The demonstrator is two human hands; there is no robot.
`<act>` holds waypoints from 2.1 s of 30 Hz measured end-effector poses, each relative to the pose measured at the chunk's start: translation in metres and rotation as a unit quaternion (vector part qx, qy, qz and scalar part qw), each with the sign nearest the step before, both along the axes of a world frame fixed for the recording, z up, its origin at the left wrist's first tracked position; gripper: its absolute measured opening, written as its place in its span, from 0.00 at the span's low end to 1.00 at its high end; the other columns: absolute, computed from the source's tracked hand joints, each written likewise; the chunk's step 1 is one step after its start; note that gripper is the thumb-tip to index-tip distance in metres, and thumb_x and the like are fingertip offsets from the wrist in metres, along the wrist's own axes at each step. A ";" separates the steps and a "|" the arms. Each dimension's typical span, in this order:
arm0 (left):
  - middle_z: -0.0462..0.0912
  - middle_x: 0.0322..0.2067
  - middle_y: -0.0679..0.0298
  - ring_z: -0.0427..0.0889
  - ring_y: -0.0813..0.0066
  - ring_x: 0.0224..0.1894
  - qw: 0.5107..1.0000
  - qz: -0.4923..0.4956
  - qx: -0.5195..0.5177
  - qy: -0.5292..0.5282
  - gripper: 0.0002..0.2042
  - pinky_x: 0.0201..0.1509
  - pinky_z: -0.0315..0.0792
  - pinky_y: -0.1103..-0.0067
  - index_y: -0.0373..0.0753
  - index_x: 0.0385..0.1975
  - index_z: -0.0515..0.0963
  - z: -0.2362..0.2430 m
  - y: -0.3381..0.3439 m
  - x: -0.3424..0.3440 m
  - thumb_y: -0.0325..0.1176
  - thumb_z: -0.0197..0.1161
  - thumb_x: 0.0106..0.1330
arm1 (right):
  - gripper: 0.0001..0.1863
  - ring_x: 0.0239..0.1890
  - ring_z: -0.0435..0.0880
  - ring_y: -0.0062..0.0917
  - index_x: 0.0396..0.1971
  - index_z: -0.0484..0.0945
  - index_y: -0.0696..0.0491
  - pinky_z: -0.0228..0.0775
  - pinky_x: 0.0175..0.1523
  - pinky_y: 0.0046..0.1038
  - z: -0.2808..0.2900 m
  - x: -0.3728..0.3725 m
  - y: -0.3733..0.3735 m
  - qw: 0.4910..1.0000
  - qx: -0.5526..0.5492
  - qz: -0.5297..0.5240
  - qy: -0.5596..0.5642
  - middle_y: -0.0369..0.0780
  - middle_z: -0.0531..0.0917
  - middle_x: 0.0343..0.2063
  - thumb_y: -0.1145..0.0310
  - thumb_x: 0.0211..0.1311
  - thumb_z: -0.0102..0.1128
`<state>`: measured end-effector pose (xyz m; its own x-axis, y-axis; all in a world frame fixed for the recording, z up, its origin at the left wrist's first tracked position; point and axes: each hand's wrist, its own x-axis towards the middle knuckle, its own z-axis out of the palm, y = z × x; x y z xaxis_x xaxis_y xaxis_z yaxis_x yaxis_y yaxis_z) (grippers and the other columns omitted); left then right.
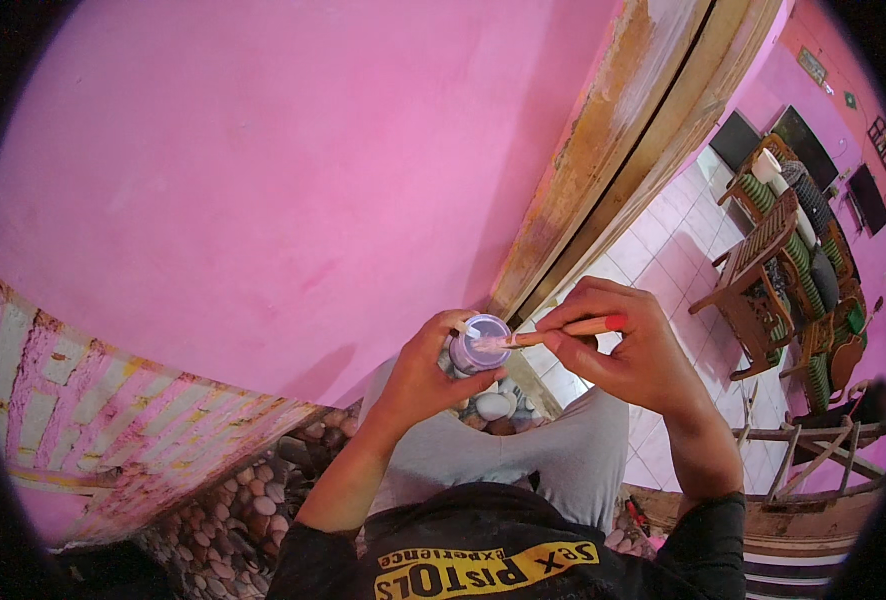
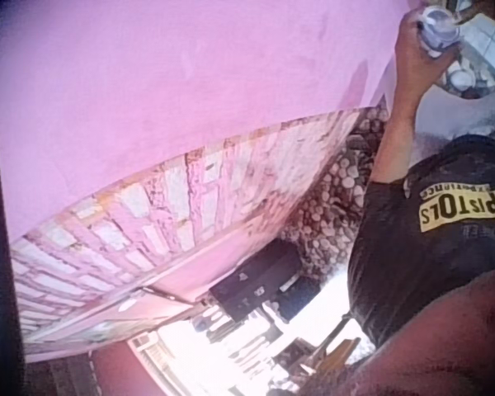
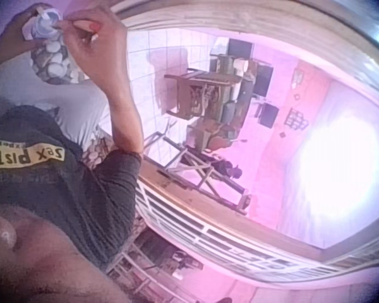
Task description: The person paints the wooden frame of a doorway using a small brush, repeatedly dipping the brush into a small container of white paint and applying it to the wood surfaces.
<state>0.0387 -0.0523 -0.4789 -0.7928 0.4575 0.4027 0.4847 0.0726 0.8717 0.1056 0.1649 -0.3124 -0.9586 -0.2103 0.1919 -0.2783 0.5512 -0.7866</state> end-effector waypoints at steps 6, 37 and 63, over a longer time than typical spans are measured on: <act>0.84 0.48 0.61 0.84 0.67 0.52 1.000 -0.009 -0.009 -0.006 0.32 0.58 0.76 0.71 0.39 0.55 0.75 0.002 -0.004 0.003 0.37 0.85 0.51 | 0.07 0.32 0.83 0.25 0.39 0.86 0.59 0.74 0.35 0.26 -0.009 -0.005 -0.013 0.997 -0.006 -0.010 -0.074 0.41 0.83 0.33 0.74 0.62 0.69; 0.84 0.49 0.57 0.85 0.63 0.53 0.998 0.021 -0.020 0.051 0.33 0.58 0.78 0.70 0.38 0.58 0.75 0.012 0.003 -0.002 0.38 0.84 0.52 | 0.08 0.22 0.78 0.21 0.36 0.81 0.59 0.67 0.27 0.23 -0.061 -0.008 0.034 0.909 -0.355 -0.181 -0.126 0.36 0.80 0.22 0.69 0.71 0.61; 0.86 0.45 0.58 0.86 0.66 0.51 1.000 0.024 -0.001 0.007 0.28 0.58 0.77 0.70 0.38 0.51 0.77 0.051 0.028 -0.026 0.43 0.82 0.55 | 0.10 0.24 0.84 0.24 0.41 0.78 0.53 0.80 0.31 0.26 -0.092 -0.004 0.040 0.746 -0.607 -0.221 -0.163 0.37 0.84 0.26 0.62 0.73 0.56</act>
<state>0.0127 -0.0238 -0.4277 -0.8080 0.4200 0.4132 0.4933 0.0988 0.8642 0.1018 0.2046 -0.4042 -0.9201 0.2796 -0.2745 0.0344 -0.6401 -0.7675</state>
